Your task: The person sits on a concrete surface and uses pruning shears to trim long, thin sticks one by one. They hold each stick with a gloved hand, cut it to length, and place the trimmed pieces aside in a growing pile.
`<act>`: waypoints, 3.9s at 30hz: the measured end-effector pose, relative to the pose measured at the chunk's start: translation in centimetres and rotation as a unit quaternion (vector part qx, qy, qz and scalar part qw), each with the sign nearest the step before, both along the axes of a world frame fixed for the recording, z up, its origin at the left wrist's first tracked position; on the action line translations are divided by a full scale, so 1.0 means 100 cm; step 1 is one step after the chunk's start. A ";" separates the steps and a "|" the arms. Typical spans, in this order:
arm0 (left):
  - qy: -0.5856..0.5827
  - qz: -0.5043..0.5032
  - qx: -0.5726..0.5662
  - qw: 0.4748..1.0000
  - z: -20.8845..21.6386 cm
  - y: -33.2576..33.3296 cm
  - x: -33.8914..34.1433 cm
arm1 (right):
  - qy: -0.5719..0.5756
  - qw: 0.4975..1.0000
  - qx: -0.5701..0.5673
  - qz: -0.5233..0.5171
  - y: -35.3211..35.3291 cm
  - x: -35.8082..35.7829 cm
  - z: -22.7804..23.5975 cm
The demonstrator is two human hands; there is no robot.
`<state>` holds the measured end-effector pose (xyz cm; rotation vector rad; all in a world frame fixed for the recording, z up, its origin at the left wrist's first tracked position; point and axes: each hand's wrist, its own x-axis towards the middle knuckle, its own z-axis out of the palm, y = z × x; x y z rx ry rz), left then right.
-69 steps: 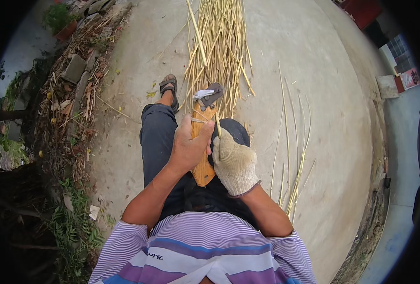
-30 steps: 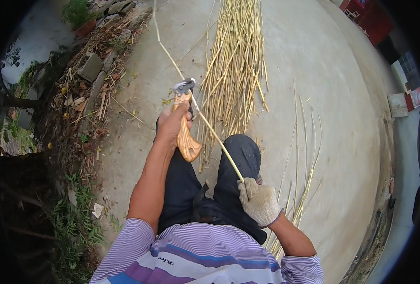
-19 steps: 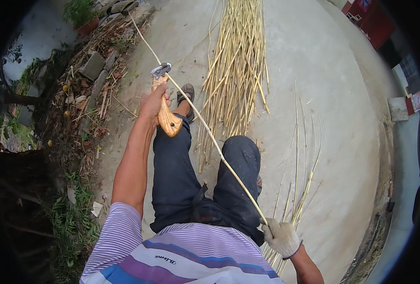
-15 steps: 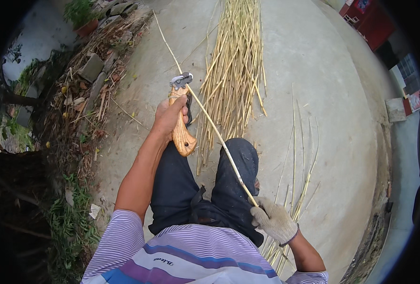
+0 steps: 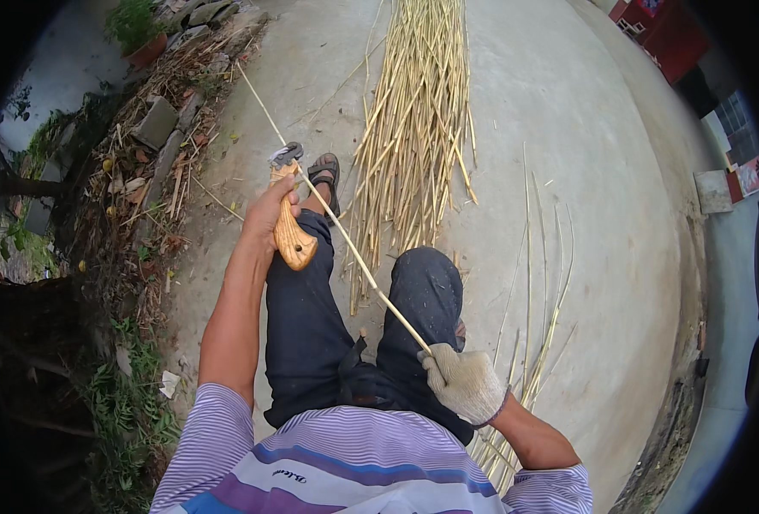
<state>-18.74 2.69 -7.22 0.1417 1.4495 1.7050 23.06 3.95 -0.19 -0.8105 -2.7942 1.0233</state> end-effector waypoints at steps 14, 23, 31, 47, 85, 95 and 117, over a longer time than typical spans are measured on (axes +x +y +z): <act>0.042 -0.139 -0.012 0.989 0.000 0.032 0.049 | -0.089 0.958 -0.234 -0.140 0.010 0.010 0.034; -0.056 -0.027 -0.005 0.998 -0.027 0.035 -0.001 | -0.081 0.993 -0.057 -0.057 -0.018 0.038 0.004; 0.048 0.084 0.021 0.995 0.013 -0.015 -0.214 | -0.193 0.981 -0.026 0.019 -0.028 0.134 0.037; -0.005 -0.195 -0.044 0.980 -0.027 0.061 0.047 | -0.303 0.885 0.049 -0.350 0.007 0.244 -0.109; 0.027 -0.151 -0.129 0.980 -0.054 0.090 0.049 | -0.168 0.856 -0.323 -0.368 0.193 -0.006 -0.348; -0.028 -0.215 -0.140 0.966 -0.027 0.106 0.058 | -0.045 0.792 -0.455 -0.404 0.200 -0.093 -0.415; -0.023 -0.241 -0.139 0.960 -0.029 0.114 0.063 | -0.058 0.783 -0.501 -0.364 0.197 -0.101 -0.396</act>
